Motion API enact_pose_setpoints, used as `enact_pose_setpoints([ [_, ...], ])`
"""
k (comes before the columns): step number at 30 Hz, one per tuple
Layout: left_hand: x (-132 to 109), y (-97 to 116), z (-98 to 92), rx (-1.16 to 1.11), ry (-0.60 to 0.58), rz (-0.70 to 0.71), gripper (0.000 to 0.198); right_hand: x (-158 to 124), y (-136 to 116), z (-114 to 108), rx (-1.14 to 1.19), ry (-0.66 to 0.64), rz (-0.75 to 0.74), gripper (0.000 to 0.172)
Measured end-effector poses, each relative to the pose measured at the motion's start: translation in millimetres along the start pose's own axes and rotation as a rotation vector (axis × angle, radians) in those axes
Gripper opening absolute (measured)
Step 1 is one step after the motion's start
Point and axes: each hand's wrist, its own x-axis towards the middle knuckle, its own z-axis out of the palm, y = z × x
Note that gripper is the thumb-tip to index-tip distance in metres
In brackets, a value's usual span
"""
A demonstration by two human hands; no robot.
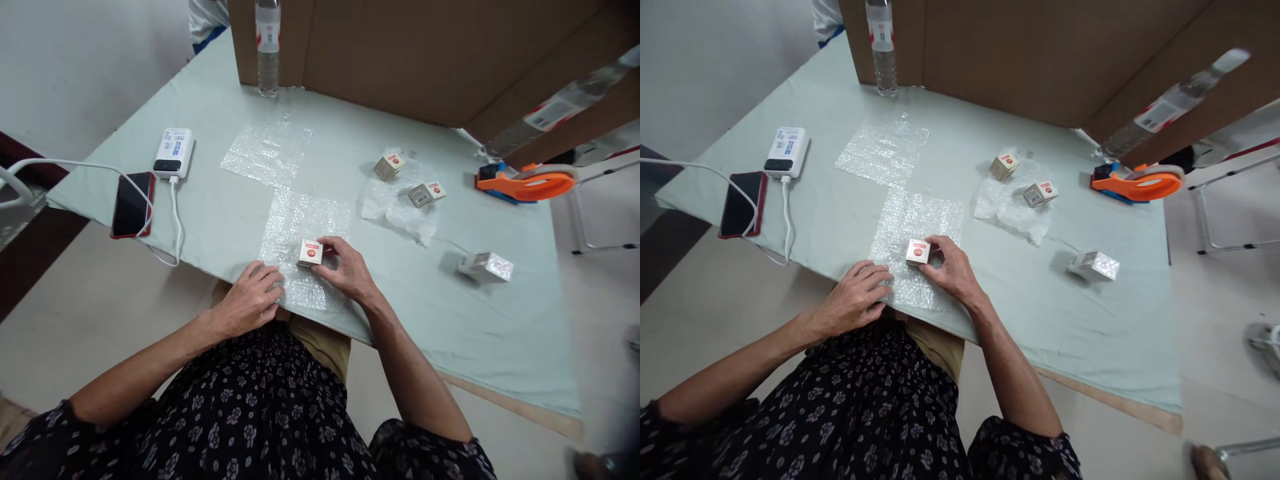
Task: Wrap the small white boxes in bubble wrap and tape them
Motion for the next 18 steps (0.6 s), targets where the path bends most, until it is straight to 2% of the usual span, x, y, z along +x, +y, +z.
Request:
enact_pose_setpoints([
  [6, 4.9, -5.4, -2.7, 0.021, -0.008, 0.037, 0.014, -2.8, 2.1, 2.2, -0.01, -0.009, -0.004, 0.041],
  [13, 5.6, 1.2, -2.7, 0.099, -0.054, 0.071, 0.01, -5.1, 5.9, 4.6, -0.058, -0.014, -0.013, 0.044],
  [16, 4.3, 3.4, 2.1, 0.097, -0.029, 0.109, 0.01, -4.7, 7.1, 3.9, -0.066, -0.036, -0.01, 0.047],
  [18, 5.3, 3.7, 4.2, 0.063, 0.021, 0.121, 0.011, -6.3, 7.2, 0.9, -0.063, -0.065, -0.014, 0.054],
])
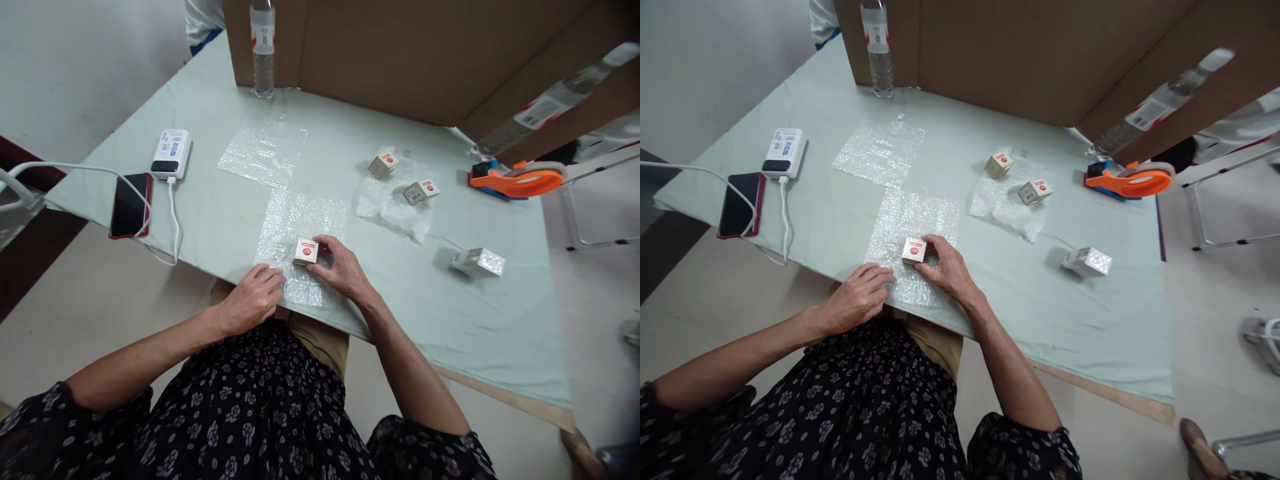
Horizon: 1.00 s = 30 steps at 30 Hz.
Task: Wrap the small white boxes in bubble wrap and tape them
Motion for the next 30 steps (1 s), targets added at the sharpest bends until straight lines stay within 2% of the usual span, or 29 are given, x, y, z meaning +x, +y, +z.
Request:
enact_pose_setpoints([
  [4, 7.9, -4.9, -5.6, -0.174, 0.171, -0.072, 0.012, -7.9, -5.1, -14.8, 0.008, 0.021, -0.065, 0.066],
  [6, 14.0, -9.9, -12.3, -0.251, 0.222, -0.099, 0.014, -10.3, -11.0, -24.8, -0.002, 0.054, -0.098, 0.059],
  [11, 30.2, -20.7, -22.3, -0.283, 0.324, -0.151, 0.012, -7.7, -30.3, -44.4, -0.024, 0.031, -0.169, 0.034],
  [14, 39.6, -22.2, -21.8, -0.312, 0.361, -0.234, 0.01, -8.7, -38.7, -47.4, -0.009, 0.039, -0.183, 0.037],
  [17, 49.2, -22.7, -23.0, -0.382, 0.357, -0.344, 0.01, -10.4, -38.5, -41.1, -0.102, 0.005, -0.181, 0.05],
  [18, 52.2, -23.4, -24.5, -0.415, 0.347, -0.391, 0.011, -10.0, -36.5, -37.7, -0.139, 0.005, -0.172, 0.045],
  [21, 59.3, -27.3, -30.6, -0.522, 0.266, -0.514, 0.011, -4.7, -28.3, -27.9, -0.154, 0.036, -0.139, 0.011],
  [24, 63.8, -31.6, -32.9, -0.515, 0.176, -0.53, 0.038, 3.4, -21.7, -23.4, -0.05, 0.056, -0.122, 0.008],
  [25, 65.4, -32.5, -31.7, -0.496, 0.158, -0.52, 0.041, 6.0, -20.1, -22.8, -0.016, 0.054, -0.115, 0.007],
  [28, 71.1, -33.1, -22.6, -0.532, 0.147, -0.532, 0.019, 12.8, -15.0, -20.7, 0.049, 0.036, -0.082, 0.008],
  [30, 75.1, -33.0, -14.7, -0.619, 0.187, -0.561, 0.009, 16.3, -10.9, -17.9, 0.078, 0.043, -0.065, 0.01],
])
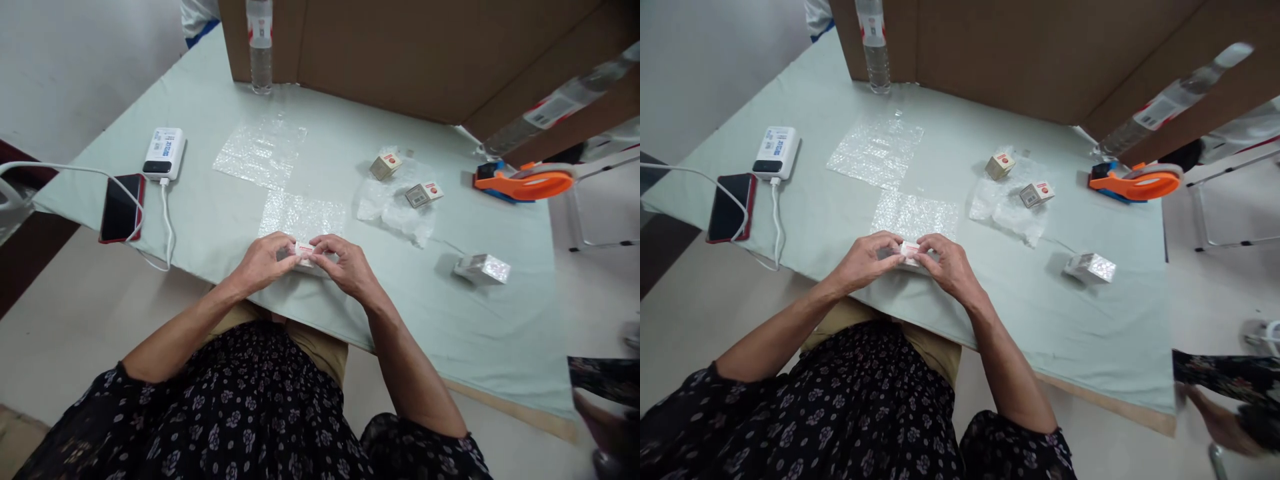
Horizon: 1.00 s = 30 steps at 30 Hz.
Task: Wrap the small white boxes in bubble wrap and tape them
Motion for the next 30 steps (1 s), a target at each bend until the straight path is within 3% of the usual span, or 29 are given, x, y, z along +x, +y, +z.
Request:
enact_pose_setpoints([
  [4, 4.5, -3.8, 8.0, -0.128, 0.063, 0.0, 0.009, 2.0, 6.9, 6.0, 0.021, 0.042, -0.005, 0.012],
  [13, -5.0, 3.6, 8.8, -0.257, -0.018, 0.02, 0.012, -20.2, -3.2, 9.7, -0.068, 0.086, -0.018, 0.016],
  [30, -6.9, 13.3, 15.5, -0.255, -0.073, -0.13, 0.015, -34.5, -0.7, 10.5, -0.069, 0.103, 0.046, 0.02],
])
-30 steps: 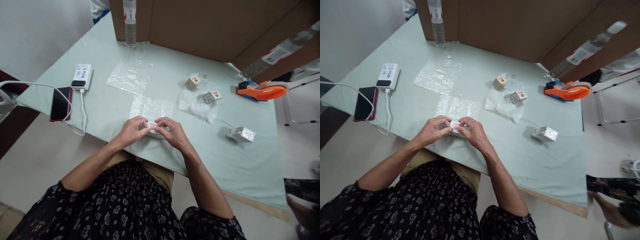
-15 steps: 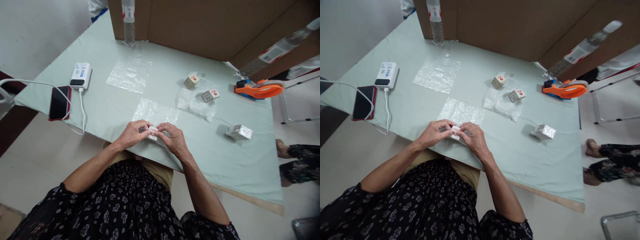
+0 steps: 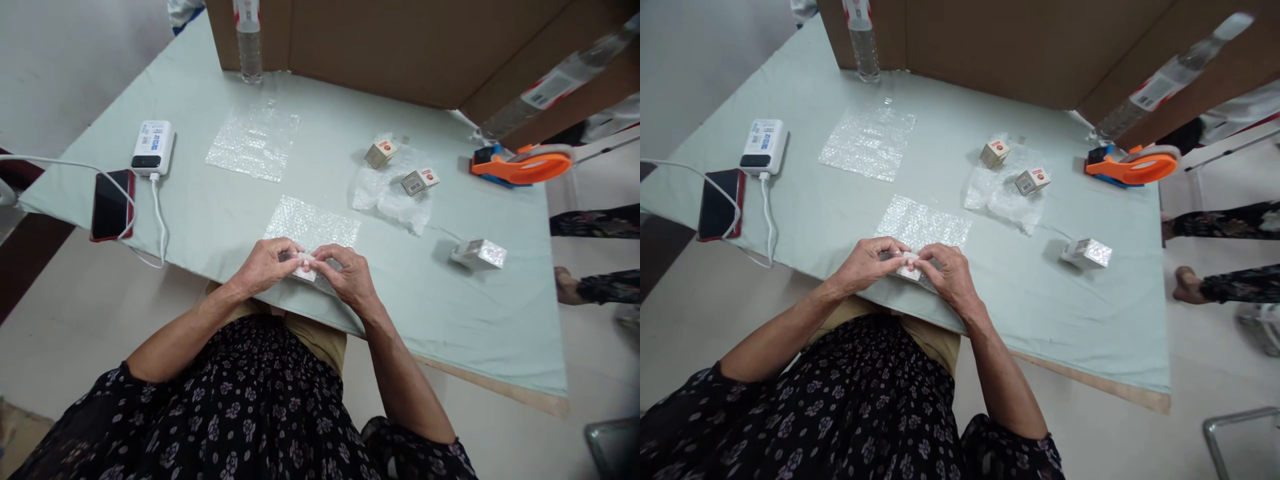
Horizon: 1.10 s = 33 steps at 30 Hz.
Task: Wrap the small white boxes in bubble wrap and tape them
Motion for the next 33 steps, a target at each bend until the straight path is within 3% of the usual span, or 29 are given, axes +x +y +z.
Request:
enact_pose_setpoints([
  [2, 2.2, 0.7, -1.0, 0.013, -0.017, -0.026, 0.011, -2.1, -0.3, -2.3, -0.009, 0.009, 0.011, 0.019],
  [6, 5.9, 0.4, -2.6, 0.046, -0.037, -0.065, 0.01, -15.7, -19.5, -12.7, -0.236, 0.273, -0.037, 0.01],
  [8, 6.8, -1.0, -2.3, 0.045, -0.044, -0.068, 0.01, -23.8, -35.0, -14.8, -0.369, 0.308, -0.132, 0.008],
  [12, 6.7, -4.8, -1.9, 0.007, -0.044, -0.031, 0.01, -29.9, -49.9, -4.0, -0.513, 0.021, -0.297, 0.019],
  [14, 5.5, -7.4, -5.8, 0.004, -0.047, -0.017, 0.01, -27.8, -46.7, 2.7, -0.565, -0.051, -0.319, 0.022],
  [20, -1.7, -22.5, -40.2, 0.065, -0.007, -0.113, 0.019, -17.5, -40.3, 4.0, -0.69, -0.138, -0.332, 0.021],
  [24, -5.3, -28.1, -58.1, 0.245, 0.066, -0.148, 0.025, -9.9, -43.9, 3.8, -0.764, -0.164, -0.345, 0.02],
  [29, -8.6, -23.7, -63.7, 0.258, 0.04, -0.361, 0.045, -3.3, -44.7, 4.6, -0.795, -0.206, -0.357, 0.017],
  [33, -4.7, -26.8, -61.2, 0.205, -0.012, -0.403, 0.039, -1.7, -44.8, 4.2, -0.779, -0.223, -0.358, 0.016],
])
